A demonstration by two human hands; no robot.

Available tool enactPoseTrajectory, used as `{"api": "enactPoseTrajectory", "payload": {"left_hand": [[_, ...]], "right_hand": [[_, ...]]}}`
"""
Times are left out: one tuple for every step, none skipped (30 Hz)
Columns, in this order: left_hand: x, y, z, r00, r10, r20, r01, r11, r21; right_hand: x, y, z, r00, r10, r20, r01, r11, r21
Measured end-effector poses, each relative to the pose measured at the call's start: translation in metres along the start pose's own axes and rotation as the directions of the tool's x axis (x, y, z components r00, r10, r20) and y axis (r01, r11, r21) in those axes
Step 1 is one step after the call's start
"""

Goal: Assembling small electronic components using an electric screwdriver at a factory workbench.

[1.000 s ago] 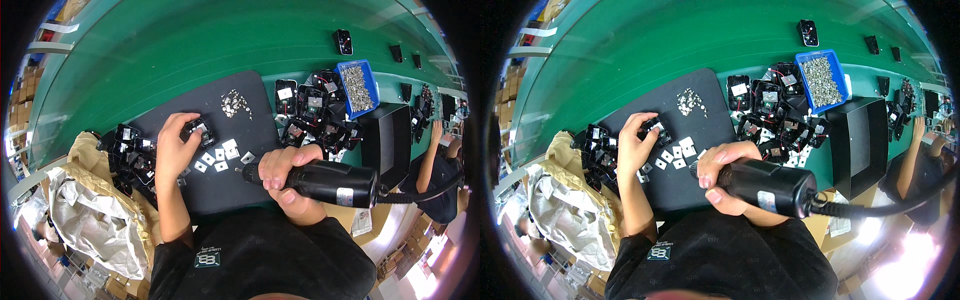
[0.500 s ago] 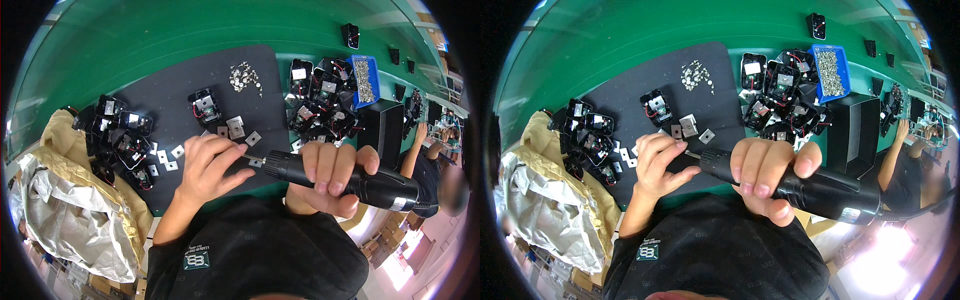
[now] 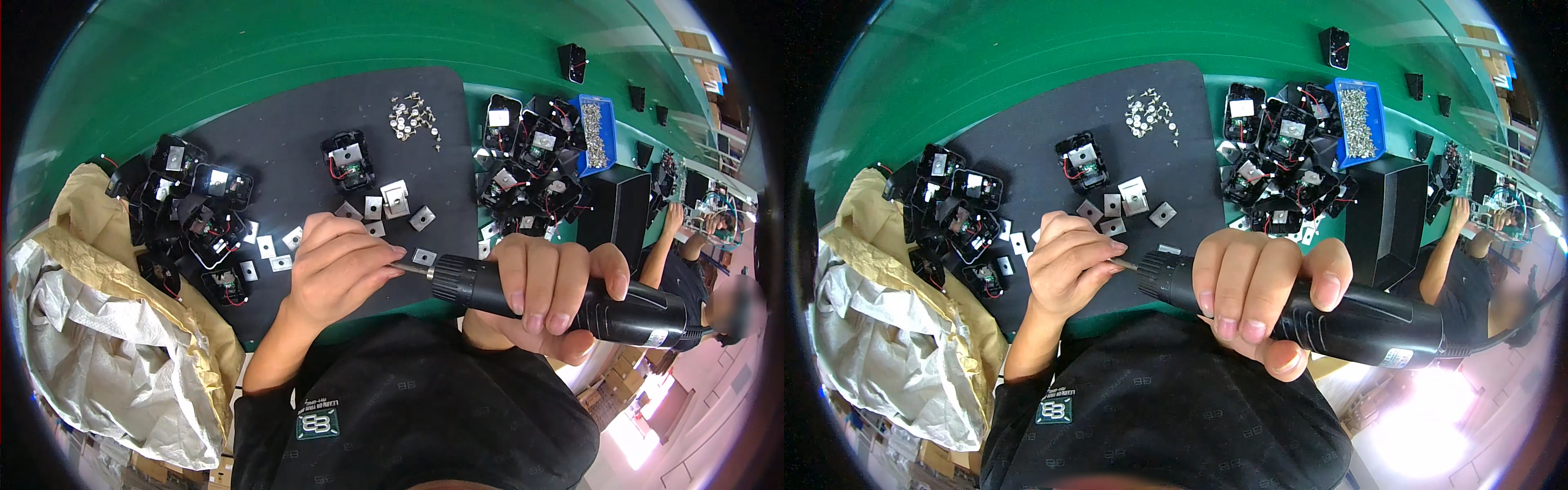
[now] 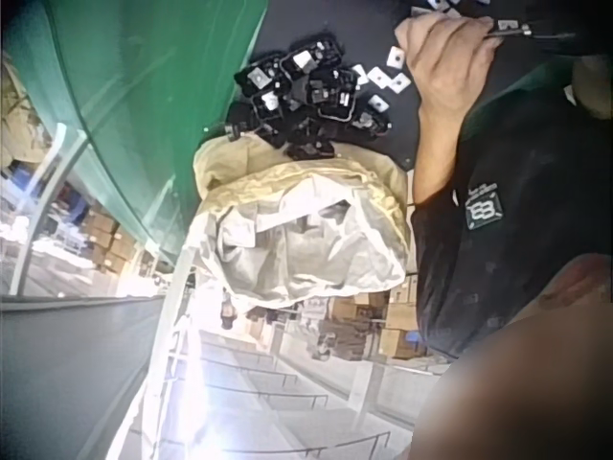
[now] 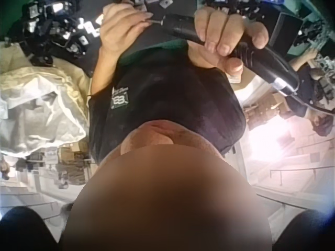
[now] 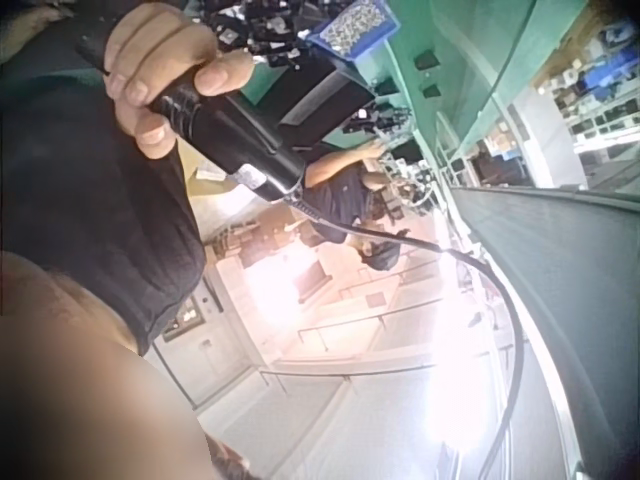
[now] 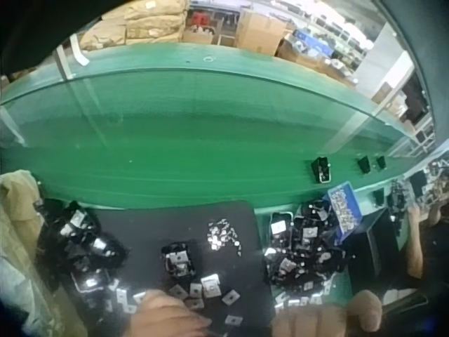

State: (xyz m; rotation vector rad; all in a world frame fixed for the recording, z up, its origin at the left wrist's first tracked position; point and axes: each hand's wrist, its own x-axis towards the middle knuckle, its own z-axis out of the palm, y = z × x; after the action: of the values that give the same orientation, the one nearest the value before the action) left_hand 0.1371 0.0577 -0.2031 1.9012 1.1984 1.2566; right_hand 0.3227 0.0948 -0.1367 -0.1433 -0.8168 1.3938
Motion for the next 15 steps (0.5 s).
{"api": "enactPoseTrajectory", "payload": {"left_hand": [[-0.001,-0.001,0.000,1.000,0.002,-0.016,-0.003,0.999,-0.038],[-0.002,-0.002,0.001,0.999,0.004,-0.032,-0.006,0.997,-0.077],[-0.004,-0.003,0.002,0.999,0.001,-0.033,-0.004,0.997,-0.076],[-0.004,-0.003,0.003,0.999,-0.016,-0.044,0.011,0.993,-0.114],[-0.005,-0.004,0.004,0.998,-0.034,-0.054,0.025,0.988,-0.153],[-0.005,-0.004,0.003,0.998,-0.036,-0.054,0.028,0.988,-0.154],[-0.005,-0.005,0.003,0.998,-0.034,-0.052,0.026,0.989,-0.147],[-0.004,-0.005,0.003,0.998,-0.032,-0.051,0.025,0.990,-0.140],[-0.003,-0.005,0.001,0.998,-0.034,-0.049,0.026,0.989,-0.143],[-0.001,-0.003,-0.002,0.999,0.002,-0.035,-0.005,0.995,-0.099],[0.001,-0.002,-0.004,0.999,0.036,-0.019,-0.037,0.998,-0.055],[0.001,-0.001,-0.005,0.999,0.032,-0.017,-0.033,0.998,-0.054],[0.001,-0.001,-0.006,1.000,0.027,-0.001,-0.027,0.999,-0.037],[0.002,-0.001,-0.006,1.000,0.022,0.016,-0.022,1.000,-0.019],[0.004,0.000,-0.007,1.000,0.022,0.016,-0.021,0.999,-0.024]], "right_hand": [[0.001,0.000,0.000,1.000,0.010,0.014,-0.011,1.000,0.012],[0.002,0.001,-0.001,1.000,0.013,0.014,-0.014,1.000,0.012],[0.002,0.002,-0.001,1.000,0.017,0.012,-0.017,1.000,0.020],[0.003,0.002,-0.002,1.000,0.019,0.010,-0.020,0.999,0.026],[0.003,0.003,-0.002,1.000,0.021,0.008,-0.021,0.999,0.025],[0.003,0.003,-0.003,1.000,0.029,0.000,-0.029,0.999,0.029],[0.003,0.003,-0.003,0.999,0.036,-0.008,-0.036,0.999,0.031],[0.004,0.004,-0.004,0.999,0.037,-0.010,-0.037,0.999,0.029],[0.005,0.004,-0.004,0.999,0.040,-0.008,-0.040,0.999,0.035],[0.005,0.005,-0.005,0.999,0.045,-0.007,-0.045,0.998,0.045],[0.005,0.005,-0.007,0.999,0.048,-0.010,-0.047,0.998,0.046],[0.004,0.004,-0.010,0.999,0.045,0.015,-0.045,0.997,0.055],[0.005,0.004,-0.012,0.998,0.041,0.041,-0.043,0.997,0.056],[0.006,0.004,-0.013,0.998,0.042,0.040,-0.044,0.998,0.052],[0.006,0.004,-0.013,0.998,0.054,0.041,-0.056,0.997,0.050]]}}
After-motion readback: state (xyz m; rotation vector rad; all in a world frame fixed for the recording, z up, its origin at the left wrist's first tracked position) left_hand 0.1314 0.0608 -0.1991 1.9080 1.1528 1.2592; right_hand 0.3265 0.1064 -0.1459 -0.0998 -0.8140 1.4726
